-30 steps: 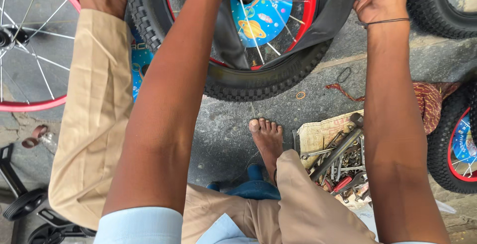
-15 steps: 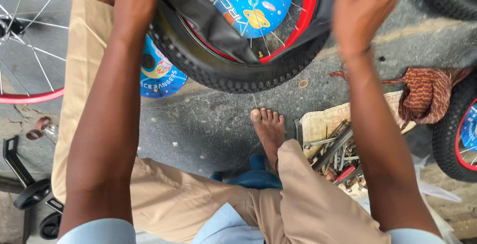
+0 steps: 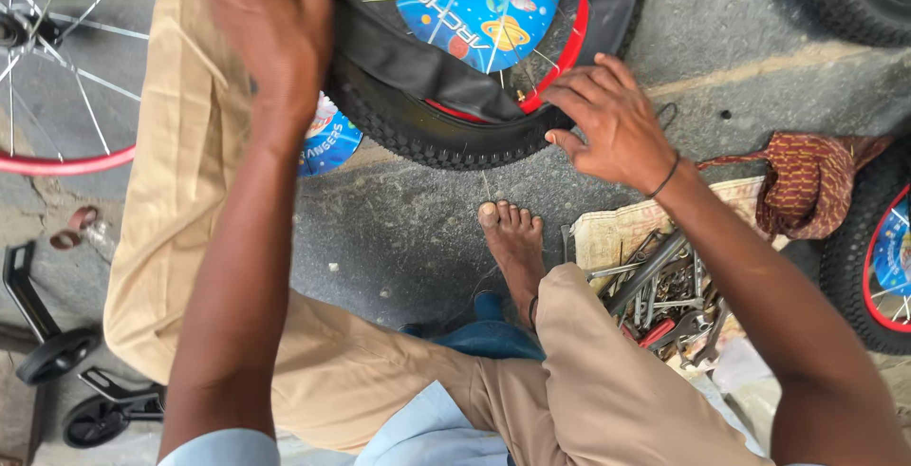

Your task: The person repairs a bicycle wheel by inserting an inner tube into a tire and using a screwdriver as a lever to pry the tire bead onto the rim while sitting on the floor.

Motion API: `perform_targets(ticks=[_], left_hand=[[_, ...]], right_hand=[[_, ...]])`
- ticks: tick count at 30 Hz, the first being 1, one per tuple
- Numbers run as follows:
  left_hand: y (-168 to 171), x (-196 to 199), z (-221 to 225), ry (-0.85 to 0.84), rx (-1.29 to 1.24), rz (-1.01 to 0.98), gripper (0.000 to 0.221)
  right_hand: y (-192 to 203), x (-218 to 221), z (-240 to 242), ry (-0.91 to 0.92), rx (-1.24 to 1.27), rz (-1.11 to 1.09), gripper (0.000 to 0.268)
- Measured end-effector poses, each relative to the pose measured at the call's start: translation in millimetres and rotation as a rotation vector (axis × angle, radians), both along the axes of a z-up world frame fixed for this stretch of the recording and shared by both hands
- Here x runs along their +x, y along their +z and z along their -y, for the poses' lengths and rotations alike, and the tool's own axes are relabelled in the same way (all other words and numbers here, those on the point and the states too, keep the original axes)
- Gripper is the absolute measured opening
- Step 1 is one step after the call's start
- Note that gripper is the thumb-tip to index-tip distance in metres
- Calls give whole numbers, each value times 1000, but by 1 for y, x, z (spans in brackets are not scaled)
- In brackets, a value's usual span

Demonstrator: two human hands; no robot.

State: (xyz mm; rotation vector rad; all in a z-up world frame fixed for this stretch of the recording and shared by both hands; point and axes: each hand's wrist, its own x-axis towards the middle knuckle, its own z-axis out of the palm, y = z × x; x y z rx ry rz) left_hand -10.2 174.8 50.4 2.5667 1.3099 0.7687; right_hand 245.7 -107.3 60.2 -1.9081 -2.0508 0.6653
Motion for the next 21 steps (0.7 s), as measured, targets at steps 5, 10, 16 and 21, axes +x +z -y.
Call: perform_targets(ticks=[5, 10, 16, 21], left_hand=[[7, 5, 76, -70, 59, 9, 56], [9, 3, 168, -703, -211, -236, 51], [-12, -36, 132, -695, -247, -193, 61], [-1, -47, 78, -931, -130, -312, 54]], right_hand=[[-16, -34, 8, -74, 52, 41, 46], [-18, -40, 5, -77, 12, -76, 39], [-17, -85, 2, -258, 160, -68, 36], [-29, -131, -36, -300, 139, -262, 33]])
